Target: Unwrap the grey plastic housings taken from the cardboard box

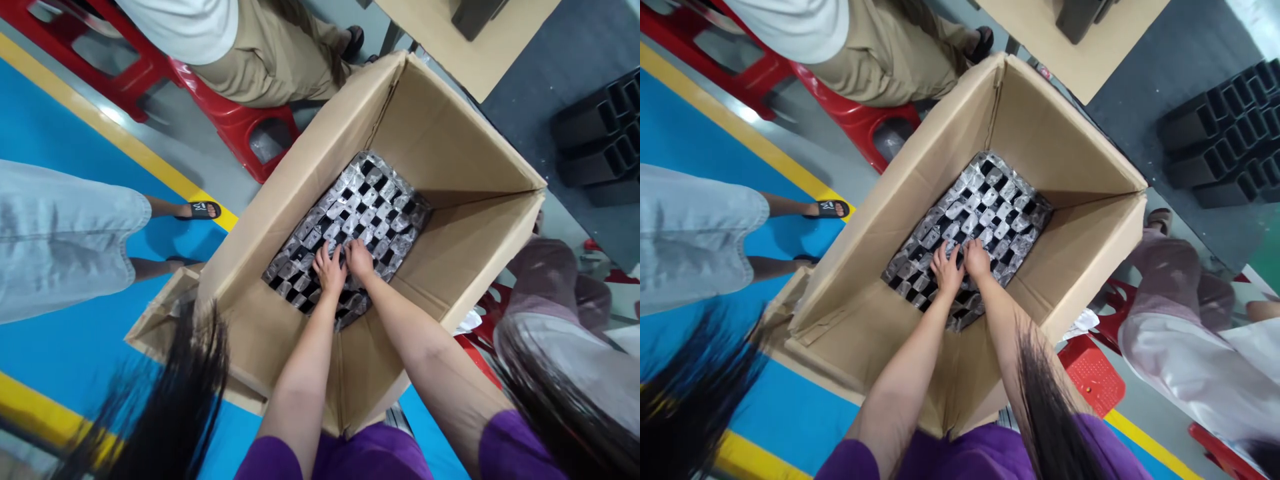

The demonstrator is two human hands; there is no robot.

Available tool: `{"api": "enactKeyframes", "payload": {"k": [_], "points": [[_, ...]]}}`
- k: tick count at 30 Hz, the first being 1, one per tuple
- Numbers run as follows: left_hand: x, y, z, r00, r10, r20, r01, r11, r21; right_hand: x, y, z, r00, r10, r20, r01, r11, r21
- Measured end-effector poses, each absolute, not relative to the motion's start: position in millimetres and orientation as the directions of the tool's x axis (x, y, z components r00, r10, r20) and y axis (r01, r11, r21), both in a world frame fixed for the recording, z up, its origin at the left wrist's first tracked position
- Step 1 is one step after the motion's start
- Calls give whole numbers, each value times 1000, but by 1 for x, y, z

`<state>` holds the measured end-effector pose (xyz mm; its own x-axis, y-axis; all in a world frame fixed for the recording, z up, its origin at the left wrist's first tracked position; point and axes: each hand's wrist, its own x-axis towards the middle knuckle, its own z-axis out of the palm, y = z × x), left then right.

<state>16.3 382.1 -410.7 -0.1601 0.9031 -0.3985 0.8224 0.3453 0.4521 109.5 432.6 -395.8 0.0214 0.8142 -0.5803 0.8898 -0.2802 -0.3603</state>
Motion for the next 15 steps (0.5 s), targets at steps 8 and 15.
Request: {"api": "enactKeyframes", "payload": {"k": [8,15], "points": [[19,382,-413,-176,902,-395,828,352,436,119,433,-387,57,858,-510,818,-333,-469],[30,385,-415,-241,891,-384,809,403,428,121,446,-388,152,875,-459,718,-417,-557]]}}
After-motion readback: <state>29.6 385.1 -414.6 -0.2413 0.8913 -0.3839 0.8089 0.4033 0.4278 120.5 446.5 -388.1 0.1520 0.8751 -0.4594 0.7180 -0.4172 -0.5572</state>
